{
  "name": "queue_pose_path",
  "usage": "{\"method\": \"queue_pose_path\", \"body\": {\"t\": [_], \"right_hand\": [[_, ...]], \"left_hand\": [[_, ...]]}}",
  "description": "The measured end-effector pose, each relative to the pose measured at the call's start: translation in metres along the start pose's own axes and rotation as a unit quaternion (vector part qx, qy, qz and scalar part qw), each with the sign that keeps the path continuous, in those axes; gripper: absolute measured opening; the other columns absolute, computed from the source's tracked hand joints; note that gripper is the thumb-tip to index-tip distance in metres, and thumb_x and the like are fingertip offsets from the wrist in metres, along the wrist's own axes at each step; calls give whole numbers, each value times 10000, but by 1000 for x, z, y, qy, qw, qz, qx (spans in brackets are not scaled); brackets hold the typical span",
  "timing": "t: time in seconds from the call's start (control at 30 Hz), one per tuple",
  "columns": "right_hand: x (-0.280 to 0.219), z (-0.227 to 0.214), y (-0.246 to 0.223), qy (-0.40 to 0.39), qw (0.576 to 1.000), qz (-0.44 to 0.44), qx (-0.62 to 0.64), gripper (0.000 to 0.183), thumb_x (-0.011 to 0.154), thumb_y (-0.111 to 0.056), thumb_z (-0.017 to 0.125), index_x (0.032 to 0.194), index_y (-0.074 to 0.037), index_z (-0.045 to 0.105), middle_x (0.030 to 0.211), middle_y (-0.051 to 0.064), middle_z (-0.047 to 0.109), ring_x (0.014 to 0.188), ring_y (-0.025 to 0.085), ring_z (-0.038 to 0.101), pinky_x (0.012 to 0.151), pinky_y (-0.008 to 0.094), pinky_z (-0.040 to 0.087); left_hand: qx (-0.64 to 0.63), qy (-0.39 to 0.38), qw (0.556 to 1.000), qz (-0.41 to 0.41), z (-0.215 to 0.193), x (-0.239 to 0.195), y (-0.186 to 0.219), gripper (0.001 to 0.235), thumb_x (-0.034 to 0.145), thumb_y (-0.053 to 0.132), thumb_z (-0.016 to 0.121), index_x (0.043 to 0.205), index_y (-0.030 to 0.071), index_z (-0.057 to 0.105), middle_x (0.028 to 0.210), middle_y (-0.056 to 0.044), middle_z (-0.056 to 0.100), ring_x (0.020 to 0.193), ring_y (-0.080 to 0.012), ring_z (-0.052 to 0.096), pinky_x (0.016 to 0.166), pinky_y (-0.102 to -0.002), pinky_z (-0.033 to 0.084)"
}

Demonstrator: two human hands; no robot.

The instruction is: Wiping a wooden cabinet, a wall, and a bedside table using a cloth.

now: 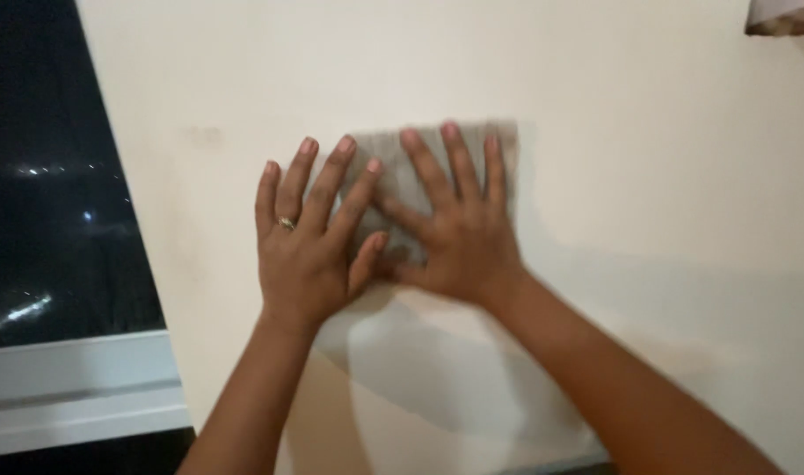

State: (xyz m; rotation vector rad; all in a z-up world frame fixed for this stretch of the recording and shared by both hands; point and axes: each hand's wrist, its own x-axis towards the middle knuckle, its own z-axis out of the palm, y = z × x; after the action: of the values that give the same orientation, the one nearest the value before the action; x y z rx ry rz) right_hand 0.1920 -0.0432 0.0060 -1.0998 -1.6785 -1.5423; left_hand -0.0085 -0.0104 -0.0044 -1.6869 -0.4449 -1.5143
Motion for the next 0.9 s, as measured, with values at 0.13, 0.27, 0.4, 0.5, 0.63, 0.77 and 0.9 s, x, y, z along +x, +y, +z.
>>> {"method": "queue_pose_path", "body": {"t": [0.13, 0.27, 0.4, 0.5, 0.63, 0.77, 0.9], "right_hand": [[61, -17, 16, -53, 998, 27, 35, 874, 912, -896, 186, 1649, -450, 338, 1716, 54, 55, 1513, 340, -105, 1151, 727, -137], [104, -29, 3, -55, 991, 106, 58, 934, 866, -918, 212, 1653, -429, 327, 1720, 25, 57, 1522, 348, -82, 1125, 758, -156], [126, -29, -19, -45, 991, 104, 65, 801, 976, -826, 424, 1655, -419, 302, 1725, 76, 82, 1549, 396, -31, 1138, 751, -136], [123, -21, -38, -71, 994, 51, 70, 700, 1038, -703, 378, 1683, -436, 319, 1697, 23, 26, 1492, 314, -115, 1133, 790, -139], [95, -25, -56, -151, 988, -7, 36, 713, 1100, -481, 641, 1665, -489, 206, 1717, -7, -30, 1534, 326, -110, 1200, 758, -88], [57, -17, -42, -19, 998, -39, 53, 541, 1081, -500, 579, 1598, -430, 437, 1698, -9, 180, 1567, 307, 69, 1241, 723, -9], [37, -13, 5, -3, 999, -36, 38, 653, 1049, -791, 464, 1604, -447, 491, 1697, -25, 167, 1555, 250, 37, 1224, 662, -84]], "left_hand": [[28, 10, 999, -16, 6, -6, -2, 561, 1059, 500, 477, 1535, 211, 548, 1626, -74, 425, 1534, -306, 277, 1273, -529, 130], [50, 45, 993, -92, 13, -15, -7, 594, 1078, 559, 376, 1578, 249, 456, 1677, -46, 341, 1584, -307, 189, 1313, -556, 9], [11, 95, 984, -147, 14, -18, -11, 623, 1086, 544, 355, 1612, 209, 364, 1722, -88, 264, 1638, -321, 99, 1360, -571, -60], [7, 92, 984, -152, 20, -21, -14, 630, 1076, 594, 333, 1607, 257, 377, 1728, -57, 236, 1644, -326, 72, 1360, -574, -92], [14, 82, 985, -154, 15, -18, -13, 617, 1076, 584, 397, 1607, 272, 422, 1723, -44, 245, 1630, -309, 70, 1343, -545, -106], [-19, 54, 993, -102, 1, -5, -6, 555, 1078, 491, 447, 1534, 200, 570, 1639, -64, 425, 1562, -320, 207, 1294, -533, 4], [-19, 21, 997, -73, -4, 1, -3, 475, 1089, 406, 548, 1504, 185, 622, 1615, -55, 466, 1535, -306, 236, 1276, -522, 68]]}}
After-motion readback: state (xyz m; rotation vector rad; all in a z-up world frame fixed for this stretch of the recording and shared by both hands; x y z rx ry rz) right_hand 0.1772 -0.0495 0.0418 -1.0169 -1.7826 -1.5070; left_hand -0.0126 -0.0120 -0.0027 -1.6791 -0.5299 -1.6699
